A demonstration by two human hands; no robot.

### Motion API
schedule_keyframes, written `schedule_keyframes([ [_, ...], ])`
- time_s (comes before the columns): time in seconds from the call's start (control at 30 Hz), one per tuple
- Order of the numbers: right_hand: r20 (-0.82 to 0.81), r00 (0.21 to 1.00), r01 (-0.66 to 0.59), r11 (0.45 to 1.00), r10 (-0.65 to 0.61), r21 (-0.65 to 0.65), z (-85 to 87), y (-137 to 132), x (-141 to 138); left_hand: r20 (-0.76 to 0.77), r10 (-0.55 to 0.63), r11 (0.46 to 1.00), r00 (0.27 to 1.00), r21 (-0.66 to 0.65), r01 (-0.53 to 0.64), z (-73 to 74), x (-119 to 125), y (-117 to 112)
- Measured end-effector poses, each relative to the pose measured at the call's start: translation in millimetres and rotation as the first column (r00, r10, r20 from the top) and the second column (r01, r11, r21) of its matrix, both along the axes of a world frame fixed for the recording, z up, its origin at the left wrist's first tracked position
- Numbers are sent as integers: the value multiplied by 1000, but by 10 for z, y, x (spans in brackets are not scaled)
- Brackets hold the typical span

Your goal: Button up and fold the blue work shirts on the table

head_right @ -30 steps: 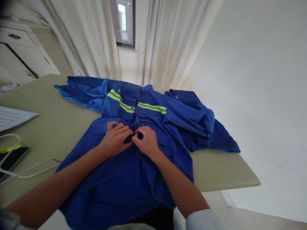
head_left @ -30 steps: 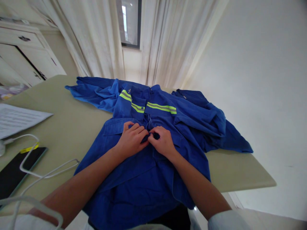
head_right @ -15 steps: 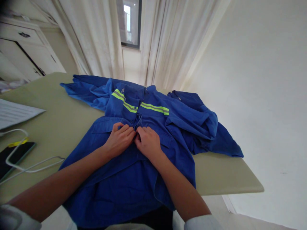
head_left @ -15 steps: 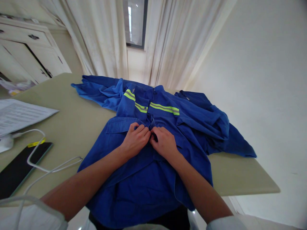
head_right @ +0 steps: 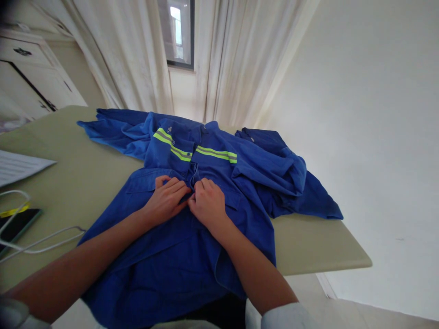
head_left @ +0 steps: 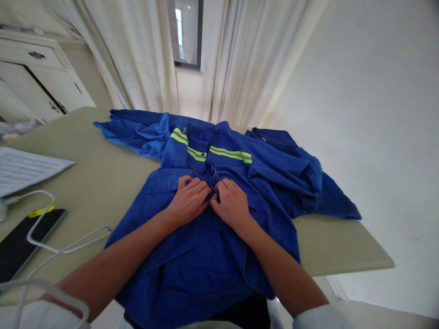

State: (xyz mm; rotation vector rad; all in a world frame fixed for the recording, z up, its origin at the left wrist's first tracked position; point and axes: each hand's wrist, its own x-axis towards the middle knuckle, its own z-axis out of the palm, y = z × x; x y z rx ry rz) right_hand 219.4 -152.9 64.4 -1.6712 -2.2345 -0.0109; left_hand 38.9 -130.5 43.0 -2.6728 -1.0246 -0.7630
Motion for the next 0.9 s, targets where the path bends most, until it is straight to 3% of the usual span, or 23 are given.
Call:
schedule_keyframes([
  [0.17, 70, 998, -6, 1000, 7, -16, 33, -25, -16, -44, -2, 991, 999, 130, 7, 15, 35, -42],
  [0.43, -66, 998, -7, 997, 1, -80, 8, 18, 77, -49, 7, 978, 999, 209, 4, 3, 26, -57],
  [0.7, 184, 983, -18, 999, 25, -39, 132, -87, -4, -100, -1, 962, 995, 271, 29, 16, 49, -71],
  [0.9, 124, 992, -3, 998, 10, -55, 114, -67, 23, -113, -14, 955, 994, 292, 47, 32, 38, -104],
])
